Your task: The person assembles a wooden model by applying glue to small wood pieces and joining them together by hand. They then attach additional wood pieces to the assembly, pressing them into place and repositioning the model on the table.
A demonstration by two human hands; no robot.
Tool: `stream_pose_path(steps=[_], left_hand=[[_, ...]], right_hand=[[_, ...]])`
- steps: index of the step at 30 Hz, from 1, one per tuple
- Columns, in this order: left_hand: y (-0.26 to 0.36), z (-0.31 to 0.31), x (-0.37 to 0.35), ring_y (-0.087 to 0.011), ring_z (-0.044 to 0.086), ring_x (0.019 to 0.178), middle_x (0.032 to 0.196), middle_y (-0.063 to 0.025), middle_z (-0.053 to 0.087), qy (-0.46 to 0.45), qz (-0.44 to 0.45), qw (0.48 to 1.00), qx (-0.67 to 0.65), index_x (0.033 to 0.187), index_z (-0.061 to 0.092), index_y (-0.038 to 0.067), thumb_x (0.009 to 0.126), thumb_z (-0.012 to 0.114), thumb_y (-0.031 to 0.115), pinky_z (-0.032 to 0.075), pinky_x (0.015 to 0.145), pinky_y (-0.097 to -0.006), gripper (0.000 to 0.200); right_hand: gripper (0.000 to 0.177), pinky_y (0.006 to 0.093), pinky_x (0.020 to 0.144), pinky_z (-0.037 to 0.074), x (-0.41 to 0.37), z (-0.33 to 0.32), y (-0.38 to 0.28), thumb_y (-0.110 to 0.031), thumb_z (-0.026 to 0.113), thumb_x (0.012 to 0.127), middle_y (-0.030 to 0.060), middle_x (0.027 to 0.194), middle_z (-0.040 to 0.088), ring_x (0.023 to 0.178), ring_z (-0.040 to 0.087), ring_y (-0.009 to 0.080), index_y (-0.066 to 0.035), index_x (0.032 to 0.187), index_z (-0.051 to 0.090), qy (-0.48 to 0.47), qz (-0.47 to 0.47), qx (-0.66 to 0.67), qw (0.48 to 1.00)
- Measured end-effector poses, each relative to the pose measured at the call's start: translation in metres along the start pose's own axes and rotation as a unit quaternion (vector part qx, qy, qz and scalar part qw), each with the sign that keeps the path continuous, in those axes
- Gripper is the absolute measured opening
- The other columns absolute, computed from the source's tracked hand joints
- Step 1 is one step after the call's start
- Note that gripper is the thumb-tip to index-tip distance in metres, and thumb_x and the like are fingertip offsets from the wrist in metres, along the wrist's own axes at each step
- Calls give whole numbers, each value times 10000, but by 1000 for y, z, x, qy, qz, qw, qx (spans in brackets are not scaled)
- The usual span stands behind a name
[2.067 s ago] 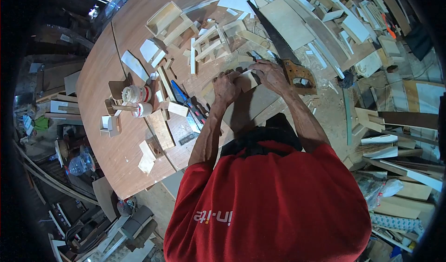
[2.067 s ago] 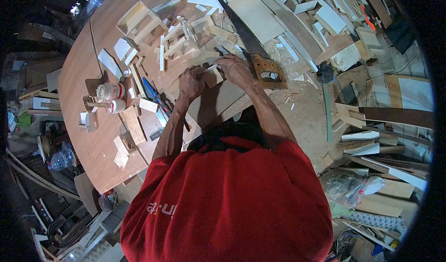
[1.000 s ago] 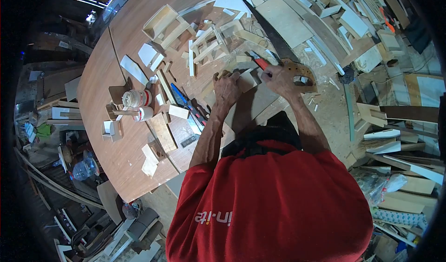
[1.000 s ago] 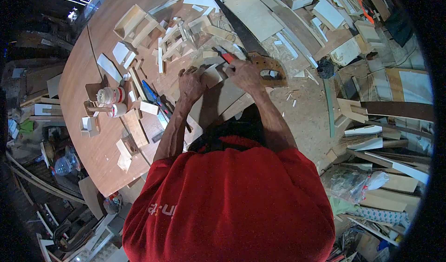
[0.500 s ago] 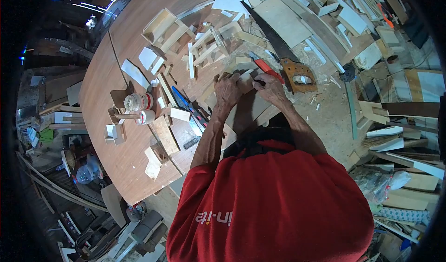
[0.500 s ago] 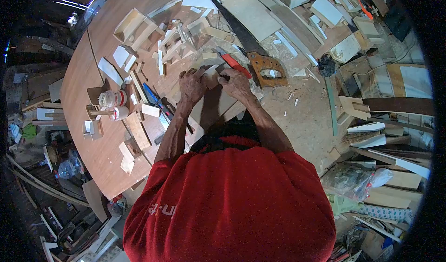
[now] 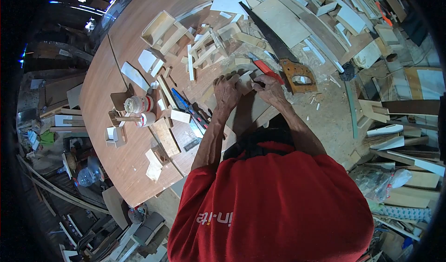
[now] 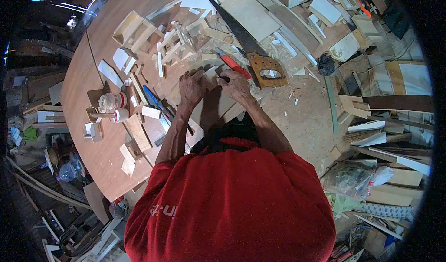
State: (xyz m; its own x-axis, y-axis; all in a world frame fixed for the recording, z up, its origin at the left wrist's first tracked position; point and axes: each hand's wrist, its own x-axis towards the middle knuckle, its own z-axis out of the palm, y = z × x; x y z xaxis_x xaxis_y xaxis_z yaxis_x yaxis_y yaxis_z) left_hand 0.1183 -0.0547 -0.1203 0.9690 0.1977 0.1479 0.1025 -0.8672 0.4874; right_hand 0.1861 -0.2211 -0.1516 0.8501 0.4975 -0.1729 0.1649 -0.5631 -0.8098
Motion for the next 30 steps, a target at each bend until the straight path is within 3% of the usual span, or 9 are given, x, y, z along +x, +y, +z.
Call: stream_pose_path(steps=[4,10,12,28,30], left_hand=[[0,5,-2,-349,586,949,975,-169,641,6,-10,1000,19,973,661,63,768,579,140,389,866,-467,234],[-6,14,-5,-298,582,1010,982,-127,643,19,-2,998,59,1001,662,93,786,576,147,276,978,-542,238],[-8,16,-5,-281,540,1060,1000,-103,636,8,-9,999,53,987,629,118,761,587,141,222,1007,-575,231],[-11,22,-7,-294,559,1030,988,-106,640,15,-12,998,53,985,625,121,736,571,104,201,1012,-587,255],[-9,19,-6,-295,558,1044,1016,-99,638,-8,-25,997,66,997,624,129,729,586,104,207,1011,-596,273]], right_hand=[[260,329,702,515,-1,1,0,-233,657,828,132,918,672,779,654,230,-34,996,652,9,-9,-3,1000],[270,313,689,515,-1,4,3,-233,657,831,121,913,671,765,655,214,-25,1002,651,26,-36,12,999],[260,379,776,496,-1,2,2,-287,635,829,115,969,667,889,642,285,-73,974,654,2,6,30,1000],[287,382,794,498,-1,0,0,-302,643,821,123,985,671,904,644,286,-65,982,662,5,-16,2,1000],[295,328,747,507,-3,-4,-6,-275,654,835,114,979,663,873,648,237,-41,1015,654,-14,28,-6,999]])
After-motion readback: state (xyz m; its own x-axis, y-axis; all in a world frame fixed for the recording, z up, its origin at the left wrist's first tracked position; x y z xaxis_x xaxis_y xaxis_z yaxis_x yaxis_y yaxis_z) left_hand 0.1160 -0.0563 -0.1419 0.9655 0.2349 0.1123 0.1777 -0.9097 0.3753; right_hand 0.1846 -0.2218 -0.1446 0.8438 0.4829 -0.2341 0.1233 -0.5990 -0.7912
